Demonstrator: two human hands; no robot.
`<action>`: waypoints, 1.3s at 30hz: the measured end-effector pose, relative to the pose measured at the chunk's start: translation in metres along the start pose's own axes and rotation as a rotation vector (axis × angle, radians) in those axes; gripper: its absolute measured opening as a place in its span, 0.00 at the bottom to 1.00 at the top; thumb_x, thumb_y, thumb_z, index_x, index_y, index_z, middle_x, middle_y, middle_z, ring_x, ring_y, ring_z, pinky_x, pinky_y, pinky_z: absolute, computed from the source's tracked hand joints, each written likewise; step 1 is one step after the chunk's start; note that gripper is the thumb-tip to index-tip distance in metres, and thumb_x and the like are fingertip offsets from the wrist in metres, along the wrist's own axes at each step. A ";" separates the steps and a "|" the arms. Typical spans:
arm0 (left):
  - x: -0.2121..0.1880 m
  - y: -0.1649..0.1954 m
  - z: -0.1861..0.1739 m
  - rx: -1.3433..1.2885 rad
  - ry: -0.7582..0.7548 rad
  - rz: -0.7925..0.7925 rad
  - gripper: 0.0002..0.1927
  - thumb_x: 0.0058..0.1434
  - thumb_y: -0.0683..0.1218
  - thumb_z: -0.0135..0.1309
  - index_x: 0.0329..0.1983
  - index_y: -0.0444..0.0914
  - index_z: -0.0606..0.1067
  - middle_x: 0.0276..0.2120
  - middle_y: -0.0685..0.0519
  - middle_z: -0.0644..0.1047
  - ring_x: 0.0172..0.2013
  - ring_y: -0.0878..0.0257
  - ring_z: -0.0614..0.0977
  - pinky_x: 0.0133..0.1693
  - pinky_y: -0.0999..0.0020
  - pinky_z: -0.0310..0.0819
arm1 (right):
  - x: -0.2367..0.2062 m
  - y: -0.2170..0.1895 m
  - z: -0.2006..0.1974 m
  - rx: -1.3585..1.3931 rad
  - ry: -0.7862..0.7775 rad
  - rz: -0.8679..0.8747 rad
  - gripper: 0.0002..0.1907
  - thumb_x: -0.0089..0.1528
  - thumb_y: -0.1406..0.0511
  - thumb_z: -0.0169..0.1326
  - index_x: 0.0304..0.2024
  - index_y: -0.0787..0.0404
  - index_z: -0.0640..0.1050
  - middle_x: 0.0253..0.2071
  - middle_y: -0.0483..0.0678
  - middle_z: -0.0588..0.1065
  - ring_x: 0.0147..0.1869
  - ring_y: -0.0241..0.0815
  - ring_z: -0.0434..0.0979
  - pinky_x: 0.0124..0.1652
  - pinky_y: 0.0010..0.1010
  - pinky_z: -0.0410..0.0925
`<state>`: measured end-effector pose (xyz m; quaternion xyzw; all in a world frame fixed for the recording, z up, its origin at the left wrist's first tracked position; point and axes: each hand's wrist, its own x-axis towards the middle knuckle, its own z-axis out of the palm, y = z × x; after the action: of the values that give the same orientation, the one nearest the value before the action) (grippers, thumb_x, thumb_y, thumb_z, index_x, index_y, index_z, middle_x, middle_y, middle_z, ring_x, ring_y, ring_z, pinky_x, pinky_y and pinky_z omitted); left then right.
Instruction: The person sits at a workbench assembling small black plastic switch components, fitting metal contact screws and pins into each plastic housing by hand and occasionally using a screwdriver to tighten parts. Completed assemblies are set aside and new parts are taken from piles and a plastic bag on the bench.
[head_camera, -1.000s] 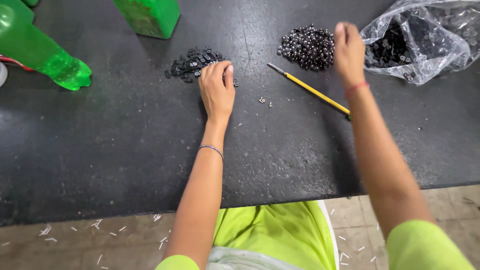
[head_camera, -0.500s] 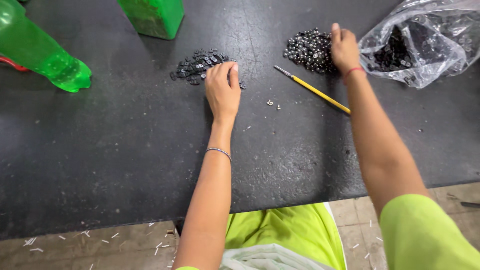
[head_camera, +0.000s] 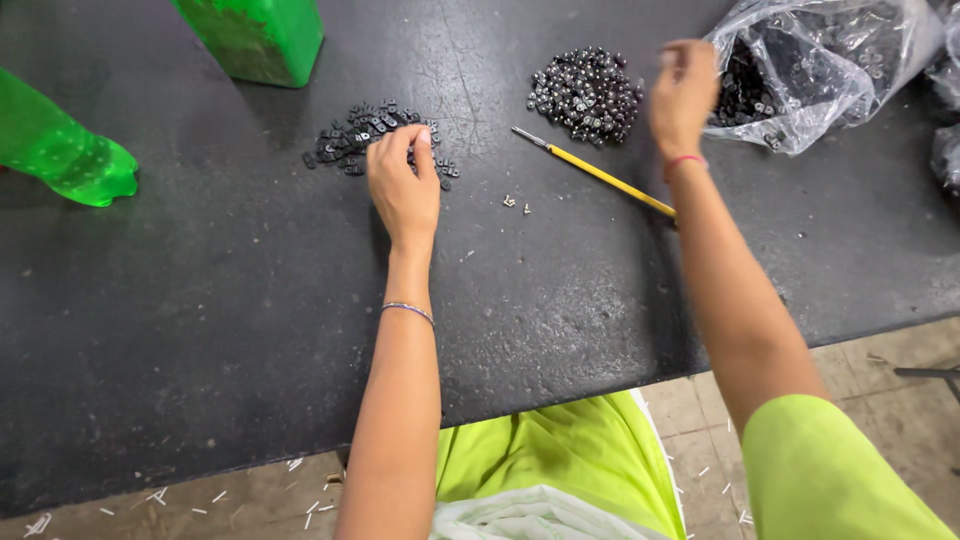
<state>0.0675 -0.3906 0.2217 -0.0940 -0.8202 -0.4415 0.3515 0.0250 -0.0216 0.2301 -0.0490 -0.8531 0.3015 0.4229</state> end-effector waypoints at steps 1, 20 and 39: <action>0.001 -0.001 0.000 0.008 0.005 0.006 0.07 0.69 0.45 0.55 0.40 0.36 0.79 0.36 0.48 0.80 0.40 0.49 0.78 0.45 0.55 0.72 | 0.004 0.009 -0.012 -0.057 0.080 -0.021 0.04 0.70 0.69 0.54 0.44 0.64 0.77 0.45 0.55 0.75 0.50 0.54 0.77 0.52 0.42 0.70; 0.008 -0.025 -0.003 0.036 0.109 -0.047 0.08 0.69 0.47 0.55 0.40 0.38 0.79 0.36 0.50 0.81 0.39 0.49 0.79 0.44 0.55 0.73 | 0.020 0.064 -0.060 -0.323 -0.135 -0.207 0.16 0.54 0.75 0.57 0.45 0.65 0.84 0.47 0.59 0.79 0.52 0.61 0.78 0.52 0.46 0.70; 0.013 -0.043 -0.027 -0.031 0.178 -0.109 0.08 0.70 0.48 0.53 0.41 0.41 0.79 0.39 0.53 0.82 0.42 0.54 0.82 0.49 0.59 0.75 | 0.021 0.061 -0.067 -0.233 -0.254 -0.139 0.17 0.57 0.76 0.49 0.45 0.63 0.83 0.46 0.55 0.80 0.49 0.52 0.80 0.50 0.37 0.72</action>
<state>0.0518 -0.4395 0.2116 -0.0151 -0.7827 -0.4791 0.3970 0.0512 0.0664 0.2417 0.0000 -0.9301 0.1745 0.3233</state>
